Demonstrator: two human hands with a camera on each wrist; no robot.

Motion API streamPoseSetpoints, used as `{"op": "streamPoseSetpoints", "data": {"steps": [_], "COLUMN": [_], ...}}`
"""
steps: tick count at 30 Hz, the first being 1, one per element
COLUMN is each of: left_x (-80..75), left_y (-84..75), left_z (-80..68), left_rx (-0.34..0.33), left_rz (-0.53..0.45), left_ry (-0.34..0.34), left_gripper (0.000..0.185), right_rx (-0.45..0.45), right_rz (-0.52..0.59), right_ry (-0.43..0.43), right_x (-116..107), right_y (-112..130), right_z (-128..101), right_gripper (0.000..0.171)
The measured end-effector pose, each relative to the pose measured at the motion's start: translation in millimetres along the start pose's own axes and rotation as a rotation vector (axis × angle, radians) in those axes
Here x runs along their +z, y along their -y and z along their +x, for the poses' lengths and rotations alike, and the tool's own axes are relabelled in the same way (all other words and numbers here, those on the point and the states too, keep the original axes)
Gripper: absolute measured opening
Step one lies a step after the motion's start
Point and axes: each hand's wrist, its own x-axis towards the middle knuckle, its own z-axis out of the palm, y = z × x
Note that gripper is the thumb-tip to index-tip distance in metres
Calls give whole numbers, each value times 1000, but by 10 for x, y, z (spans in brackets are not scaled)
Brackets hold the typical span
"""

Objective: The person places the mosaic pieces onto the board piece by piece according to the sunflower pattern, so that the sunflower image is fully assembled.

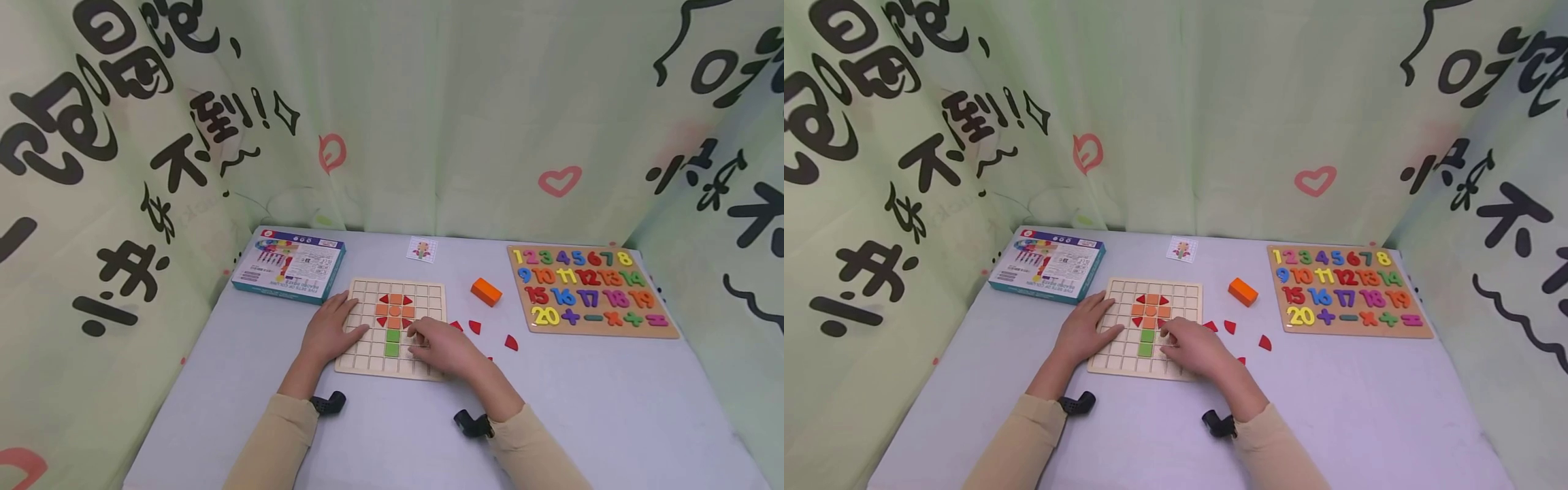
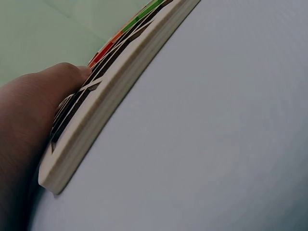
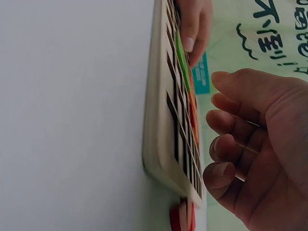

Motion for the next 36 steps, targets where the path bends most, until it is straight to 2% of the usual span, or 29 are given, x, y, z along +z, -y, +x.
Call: {"op": "streamPoseSetpoints", "data": {"steps": [5, 12, 17, 23, 31, 36], "left_x": [-9, -27, -32, -28, -25, -30], "left_y": [-10, -19, -26, -27, -17, -21], "left_z": [-10, -12, -15, -11, -9, -4], "left_rx": [4, -3, -1, -4, -10, -12], "left_rz": [-3, -4, 0, 1, -6, -10], "left_ry": [-6, 3, -2, 1, 10, 16], "left_gripper": [76, 76, 75, 75, 76, 77], "right_rx": [56, 106, 152, 205, 154, 87], "right_rz": [26, 42, 95, 165, 181, 149], "right_ry": [-27, -23, 1, 27, -60, -52], "right_x": [-152, -311, -392, -376, -337, -331], "right_y": [-155, -461, -636, -792, -909, -953], "right_z": [-132, -361, -544, -680, -716, -756], "right_gripper": [24, 26, 16, 7, 6, 14]}}
